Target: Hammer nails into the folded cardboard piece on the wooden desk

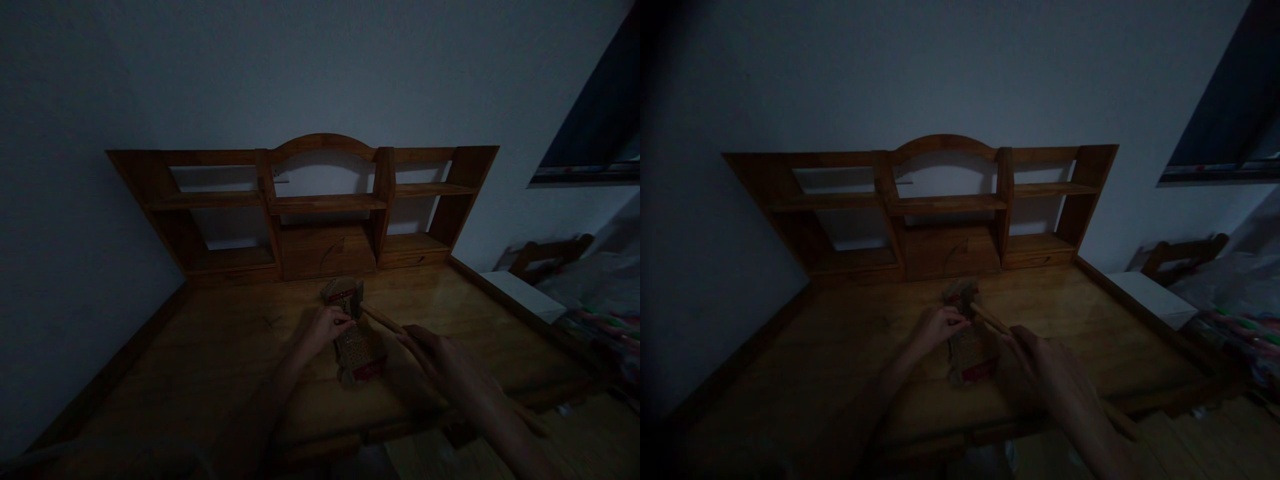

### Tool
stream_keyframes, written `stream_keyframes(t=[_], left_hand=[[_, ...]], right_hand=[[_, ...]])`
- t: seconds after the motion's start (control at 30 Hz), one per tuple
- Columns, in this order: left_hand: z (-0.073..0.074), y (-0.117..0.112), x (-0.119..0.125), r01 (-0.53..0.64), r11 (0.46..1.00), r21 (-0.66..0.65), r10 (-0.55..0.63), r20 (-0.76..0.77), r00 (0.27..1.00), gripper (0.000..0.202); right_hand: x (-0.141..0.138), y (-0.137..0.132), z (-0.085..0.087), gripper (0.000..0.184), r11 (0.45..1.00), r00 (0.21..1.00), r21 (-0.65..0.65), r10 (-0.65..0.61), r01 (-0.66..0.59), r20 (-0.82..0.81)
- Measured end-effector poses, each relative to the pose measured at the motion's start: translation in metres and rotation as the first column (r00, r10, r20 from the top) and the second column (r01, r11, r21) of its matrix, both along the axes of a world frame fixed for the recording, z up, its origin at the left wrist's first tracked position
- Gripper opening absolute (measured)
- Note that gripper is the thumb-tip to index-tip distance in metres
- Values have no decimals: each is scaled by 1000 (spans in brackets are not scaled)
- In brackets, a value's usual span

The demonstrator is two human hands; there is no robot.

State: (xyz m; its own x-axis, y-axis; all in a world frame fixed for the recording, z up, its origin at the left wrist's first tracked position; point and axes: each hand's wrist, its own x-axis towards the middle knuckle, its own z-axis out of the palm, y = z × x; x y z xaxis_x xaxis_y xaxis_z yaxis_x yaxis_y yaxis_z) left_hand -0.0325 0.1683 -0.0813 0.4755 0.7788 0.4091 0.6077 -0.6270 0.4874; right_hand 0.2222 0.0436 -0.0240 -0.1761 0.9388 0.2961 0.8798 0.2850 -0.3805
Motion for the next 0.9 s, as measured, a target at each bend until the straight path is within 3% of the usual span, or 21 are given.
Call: stream_keyframes(t=[0.23, 0.47, 0.63, 0.9], left_hand=[[4, -3, 1, -13, 999, -48, 14, 14, 1000, 20], [-4, 3, -1, 17, 1000, 11, -17, 9, 1000, 25], [-1, 2, 0, 5, 1000, -16, -5, -26, 1000, 23], [-8, 4, 3, 13, 1000, 23, -14, 30, 999, 26]], right_hand=[[-1, -2, 0, 37, 1000, 1000, -9, -16, 16, 15], [1, 0, -3, 39, 1000, 1000, -16, -14, 14, 1], [2, 0, -3, 38, 1000, 1000, -25, -6, 6, 2], [-1, -1, -2, 36, 995, 999, -84, -43, 45, 18]])
